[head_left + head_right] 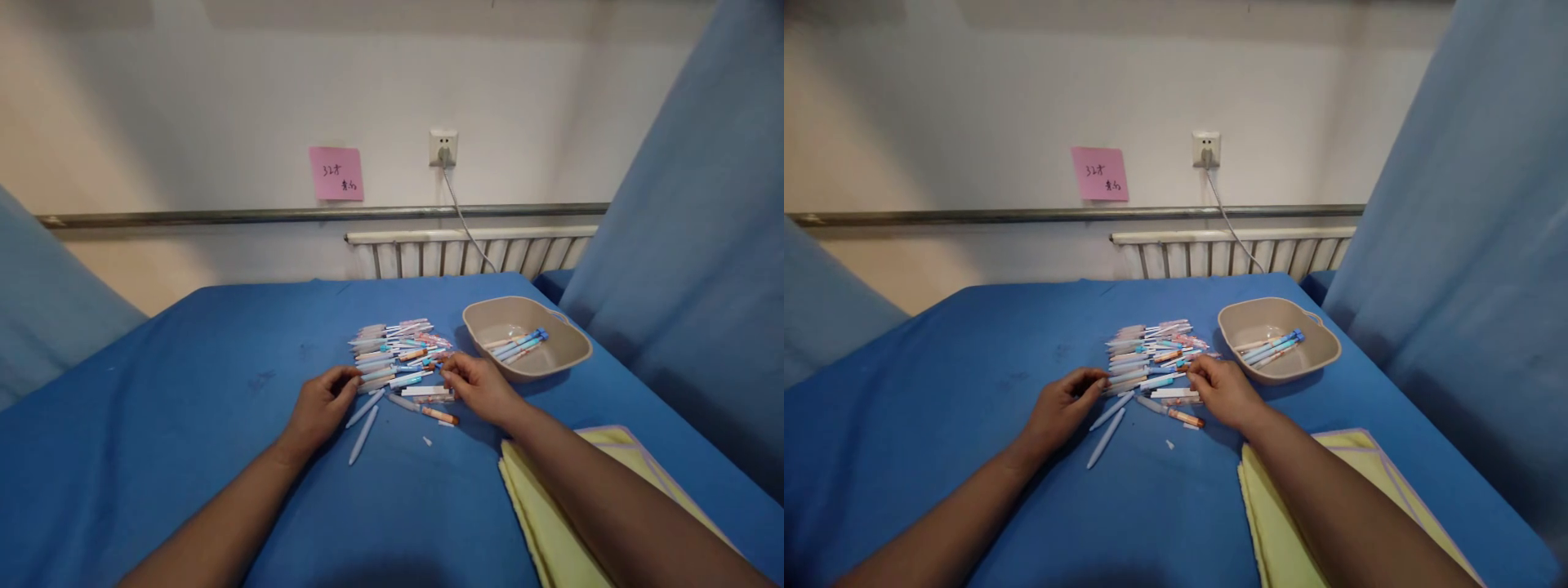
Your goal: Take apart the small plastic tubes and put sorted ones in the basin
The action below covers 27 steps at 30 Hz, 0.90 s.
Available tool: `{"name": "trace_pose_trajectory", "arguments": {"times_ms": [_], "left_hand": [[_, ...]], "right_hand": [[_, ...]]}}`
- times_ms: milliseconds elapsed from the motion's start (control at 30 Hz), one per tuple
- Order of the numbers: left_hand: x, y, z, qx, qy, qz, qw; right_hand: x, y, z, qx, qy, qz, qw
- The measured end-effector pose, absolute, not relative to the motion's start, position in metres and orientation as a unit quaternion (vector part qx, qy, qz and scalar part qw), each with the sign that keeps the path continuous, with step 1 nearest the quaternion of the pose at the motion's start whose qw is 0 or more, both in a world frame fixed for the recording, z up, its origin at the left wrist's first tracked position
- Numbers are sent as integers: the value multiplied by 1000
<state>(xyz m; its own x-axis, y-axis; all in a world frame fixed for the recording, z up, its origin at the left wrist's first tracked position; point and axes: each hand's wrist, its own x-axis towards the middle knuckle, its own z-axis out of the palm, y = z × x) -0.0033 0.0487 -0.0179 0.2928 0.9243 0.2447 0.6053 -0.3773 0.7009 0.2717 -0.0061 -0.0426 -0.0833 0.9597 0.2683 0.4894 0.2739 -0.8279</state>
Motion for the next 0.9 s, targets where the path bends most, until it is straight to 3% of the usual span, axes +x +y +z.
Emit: {"name": "trace_pose_trajectory", "arguments": {"times_ms": [400, 900], "left_hand": [[-15, 47, -12, 805, 451, 275, 269], [-8, 13, 13, 887, 410, 47, 208]], "right_hand": [[263, -25, -34, -520, -781, 242, 246], [257, -24, -35, -552, -747, 253, 271]]}}
